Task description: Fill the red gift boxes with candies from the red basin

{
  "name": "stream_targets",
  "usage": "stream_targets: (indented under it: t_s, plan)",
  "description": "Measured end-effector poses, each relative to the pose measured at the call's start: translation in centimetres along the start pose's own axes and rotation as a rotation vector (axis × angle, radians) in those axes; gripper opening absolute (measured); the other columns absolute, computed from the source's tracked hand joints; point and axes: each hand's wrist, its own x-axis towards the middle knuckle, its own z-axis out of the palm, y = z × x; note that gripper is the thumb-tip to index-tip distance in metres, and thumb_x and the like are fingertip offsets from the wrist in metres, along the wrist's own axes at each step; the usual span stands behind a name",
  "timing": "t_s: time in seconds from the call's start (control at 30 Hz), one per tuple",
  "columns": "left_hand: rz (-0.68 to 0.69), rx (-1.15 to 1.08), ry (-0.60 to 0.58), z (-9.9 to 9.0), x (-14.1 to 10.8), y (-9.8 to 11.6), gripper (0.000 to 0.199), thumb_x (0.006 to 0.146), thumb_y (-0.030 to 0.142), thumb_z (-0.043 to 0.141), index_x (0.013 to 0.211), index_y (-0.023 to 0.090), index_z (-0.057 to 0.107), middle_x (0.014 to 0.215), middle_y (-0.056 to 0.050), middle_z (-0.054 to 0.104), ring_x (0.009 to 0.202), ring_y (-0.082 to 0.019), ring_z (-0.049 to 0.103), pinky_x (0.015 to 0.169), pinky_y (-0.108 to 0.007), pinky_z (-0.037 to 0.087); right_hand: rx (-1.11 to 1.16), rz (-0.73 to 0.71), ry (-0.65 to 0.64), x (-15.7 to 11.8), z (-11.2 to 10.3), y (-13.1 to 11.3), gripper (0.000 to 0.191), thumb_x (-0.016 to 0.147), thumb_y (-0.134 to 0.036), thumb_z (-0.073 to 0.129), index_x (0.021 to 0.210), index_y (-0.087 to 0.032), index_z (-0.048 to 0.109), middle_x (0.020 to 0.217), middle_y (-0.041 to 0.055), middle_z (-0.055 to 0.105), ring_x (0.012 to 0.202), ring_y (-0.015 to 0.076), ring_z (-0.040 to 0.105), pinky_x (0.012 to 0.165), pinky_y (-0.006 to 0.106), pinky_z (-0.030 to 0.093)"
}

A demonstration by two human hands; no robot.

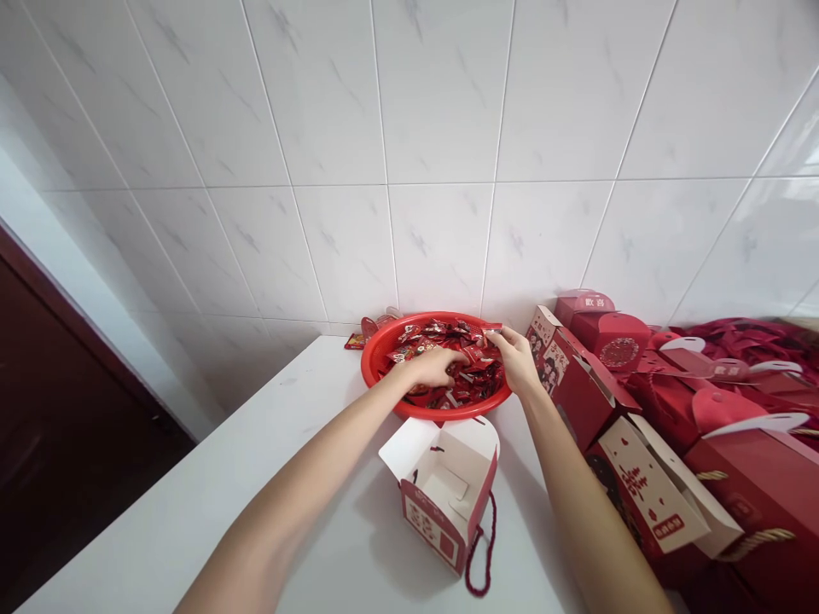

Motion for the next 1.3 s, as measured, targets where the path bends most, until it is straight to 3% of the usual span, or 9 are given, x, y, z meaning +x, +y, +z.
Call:
stream_targets:
  t_s: [0.13, 0.3, 0.43, 0.63, 0.8, 0.87, 1.03, 1.17, 1.3]
  plan:
    - [-0.02, -0.405, 0.261, -0.7, -0.8, -1.8, 0.047, 0.076, 0.022, 0.073, 0.122, 0.015, 0.066, 0.122, -0.01, 0.07, 0.106, -0.024, 0.065, 0.098, -0.038, 0.049, -0.023, 0.027, -0.004, -0.2, 0.4, -0.3, 0.034, 0.067, -0.052, 0.071, 0.068, -0.02, 0.059, 0.068, 0.0017, 0.064, 0.064, 0.016, 0.058, 0.061, 0.027, 0.052]
    - [-0.04, -0.855, 0.316, -0.5, -1.3, -2.0, 0.05, 0.078, 0.02, 0.072, 0.127, 0.014, 0.06, 0.103, -0.009, 0.075, 0.091, -0.02, 0.07, 0.09, -0.038, 0.054, -0.018, 0.064, -0.06, -0.2, 0.9, 0.1, 0.039, 0.066, -0.057, 0.071, 0.067, -0.02, 0.059, 0.068, 0.0022, 0.065, 0.062, 0.0159, 0.057, 0.06, 0.027, 0.05]
    - [-0.038, -0.891, 0.343, -0.7, -1.5, -1.4, 0.045, 0.081, 0.017, 0.064, 0.126, 0.015, 0.06, 0.097, -0.006, 0.076, 0.087, -0.018, 0.07, 0.09, -0.036, 0.054, -0.019, 0.099, -0.089, -0.2, 1.1, 0.4, 0.041, 0.065, -0.059, 0.073, 0.073, -0.02, 0.062, 0.075, 0.0032, 0.069, 0.071, 0.0191, 0.064, 0.069, 0.03, 0.053]
    - [-0.076, -0.848, 0.353, -0.8, -1.6, -1.3, 0.038, 0.08, 0.019, 0.061, 0.118, 0.018, 0.067, 0.123, -0.006, 0.069, 0.112, -0.021, 0.063, 0.1, -0.034, 0.048, -0.005, 0.155, -0.112, -0.5, 1.2, -0.1, 0.041, 0.065, -0.057, 0.073, 0.079, -0.021, 0.06, 0.082, 0.0035, 0.072, 0.067, 0.0194, 0.066, 0.061, 0.031, 0.054]
    - [-0.036, -0.741, 0.36, -0.6, -1.2, -1.7, 0.039, 0.078, 0.02, 0.064, 0.117, 0.017, 0.069, 0.129, -0.008, 0.066, 0.111, -0.022, 0.062, 0.097, -0.034, 0.049, 0.047, 0.179, -0.114, -0.5, 1.2, -0.3, 0.037, 0.063, -0.051, 0.075, 0.078, -0.02, 0.062, 0.085, 0.0042, 0.073, 0.061, 0.0146, 0.061, 0.061, 0.029, 0.053]
    - [-0.054, -0.648, 0.296, -0.5, -0.8, -1.6, 0.04, 0.075, 0.015, 0.062, 0.114, 0.016, 0.071, 0.12, -0.008, 0.07, 0.104, -0.021, 0.064, 0.09, -0.032, 0.051, 0.074, 0.169, -0.097, -0.4, 1.2, -0.3, 0.035, 0.063, -0.049, 0.075, 0.078, -0.02, 0.063, 0.084, 0.0045, 0.073, 0.063, 0.0146, 0.061, 0.062, 0.029, 0.052]
    - [-0.01, -0.146, -0.058, 0.1, 0.5, 0.9, 0.039, 0.073, 0.007, 0.05, 0.098, 0.02, 0.077, 0.101, -0.003, 0.075, 0.095, -0.021, 0.067, 0.086, -0.029, 0.05, 0.136, 0.161, -0.027, -0.4, 1.3, -0.3, 0.032, 0.059, -0.044, 0.076, 0.075, -0.019, 0.063, 0.077, 0.004, 0.071, 0.062, 0.0159, 0.06, 0.057, 0.028, 0.049]
    - [-0.029, 0.243, -0.312, 1.1, 1.2, 3.0, 0.034, 0.071, 0.014, 0.06, 0.101, 0.019, 0.075, 0.096, -0.008, 0.076, 0.083, -0.026, 0.068, 0.072, -0.031, 0.05, 0.163, 0.165, -0.001, -0.5, 1.4, -0.6, 0.027, 0.058, -0.039, 0.077, 0.071, -0.019, 0.064, 0.071, 0.0022, 0.07, 0.058, 0.0144, 0.059, 0.054, 0.026, 0.047]
    - [-0.063, 0.161, -0.247, 1.2, 1.2, 2.4, 0.025, 0.069, 0.015, 0.063, 0.09, 0.019, 0.075, 0.086, -0.006, 0.075, 0.075, -0.024, 0.067, 0.065, -0.029, 0.049, 0.217, 0.166, 0.025, -0.4, 1.5, -0.7, 0.023, 0.056, -0.036, 0.076, 0.068, -0.02, 0.064, 0.069, 0.0015, 0.07, 0.059, 0.0143, 0.059, 0.053, 0.025, 0.048]
